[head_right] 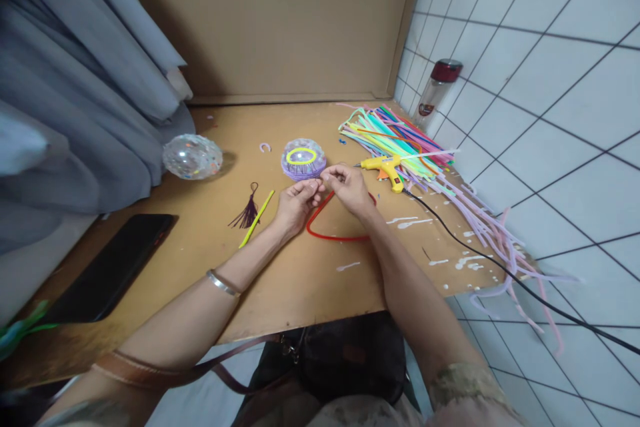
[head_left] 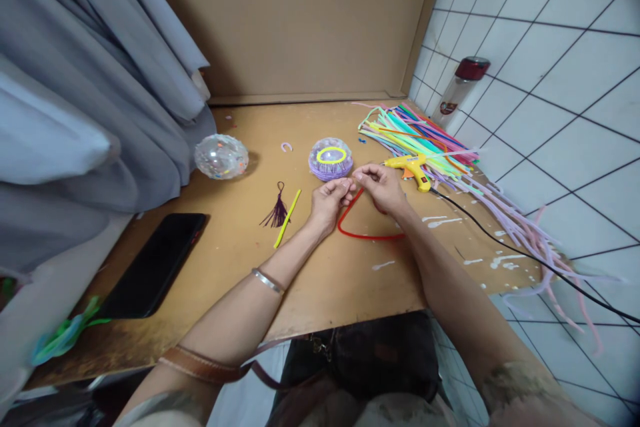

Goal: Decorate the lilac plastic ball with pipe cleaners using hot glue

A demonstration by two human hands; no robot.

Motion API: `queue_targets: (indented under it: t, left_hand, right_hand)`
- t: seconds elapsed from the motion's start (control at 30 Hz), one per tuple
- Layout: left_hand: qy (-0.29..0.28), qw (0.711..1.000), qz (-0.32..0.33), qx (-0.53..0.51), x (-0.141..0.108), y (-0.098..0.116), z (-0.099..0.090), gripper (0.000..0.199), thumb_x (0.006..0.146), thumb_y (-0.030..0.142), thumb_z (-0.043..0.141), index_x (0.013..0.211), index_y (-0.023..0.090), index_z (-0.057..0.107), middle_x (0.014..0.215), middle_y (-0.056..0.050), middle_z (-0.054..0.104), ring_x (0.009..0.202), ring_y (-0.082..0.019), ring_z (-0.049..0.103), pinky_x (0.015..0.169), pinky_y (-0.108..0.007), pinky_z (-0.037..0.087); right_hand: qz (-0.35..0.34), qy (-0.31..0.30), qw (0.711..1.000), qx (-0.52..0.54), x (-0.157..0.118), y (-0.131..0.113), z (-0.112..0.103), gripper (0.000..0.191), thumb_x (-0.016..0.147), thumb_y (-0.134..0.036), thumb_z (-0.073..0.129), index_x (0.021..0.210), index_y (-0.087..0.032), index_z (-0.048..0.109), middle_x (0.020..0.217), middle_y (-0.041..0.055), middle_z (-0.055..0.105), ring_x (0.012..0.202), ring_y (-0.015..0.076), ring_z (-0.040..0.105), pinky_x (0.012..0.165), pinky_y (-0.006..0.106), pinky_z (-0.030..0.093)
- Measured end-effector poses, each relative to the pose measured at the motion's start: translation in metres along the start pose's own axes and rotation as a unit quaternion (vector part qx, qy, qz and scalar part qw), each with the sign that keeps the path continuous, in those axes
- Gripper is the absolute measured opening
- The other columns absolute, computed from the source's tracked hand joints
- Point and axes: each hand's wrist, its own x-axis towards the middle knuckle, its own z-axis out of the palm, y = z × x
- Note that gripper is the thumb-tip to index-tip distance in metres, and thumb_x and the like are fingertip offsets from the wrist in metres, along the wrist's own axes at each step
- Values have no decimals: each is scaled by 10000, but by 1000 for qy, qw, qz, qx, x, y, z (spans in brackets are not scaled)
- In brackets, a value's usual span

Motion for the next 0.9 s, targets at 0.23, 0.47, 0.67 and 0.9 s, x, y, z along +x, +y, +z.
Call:
queue_targets:
  t: [0.23,0.47,0.67,0.9]
  left_hand:
    - [2,999,32,34,3,-7,-3,339,641,423,877,724,149,696,666,0,667,548,-55,508,568,-210,408]
    - [22,982,98,162,0,-4,-6,251,695,377,820,682,156,704,573,19,616,541,-86,507,591,-231,418]
    - [26,980,88,174,-1,-1,-4,222,710,345,805,668,158,694,559,22,604,527,-89,493,570,-225,406]
    - [16,983,100,151,-2,-1,-4,235,729,360,811,712,151,705,573,21,596,533,-84,497,587,-230,407]
  right_hand:
    - [-105,-37,974,-200,-5,0,-2,133,872,-231,586,813,-194,699,792,31,653,683,156,555,666,294,420]
    - [-243,-45,863,-440,-10,-1,2,236,953,-168,466,814,-187,656,846,87,651,747,206,526,721,347,341]
    - [-242,-49,855,-457,-9,0,3,223,943,-155,466,806,-188,639,840,87,637,730,209,507,695,340,321]
    - [-201,-41,897,-391,-11,0,3,193,947,-176,457,844,-192,620,870,80,614,772,202,527,706,316,356]
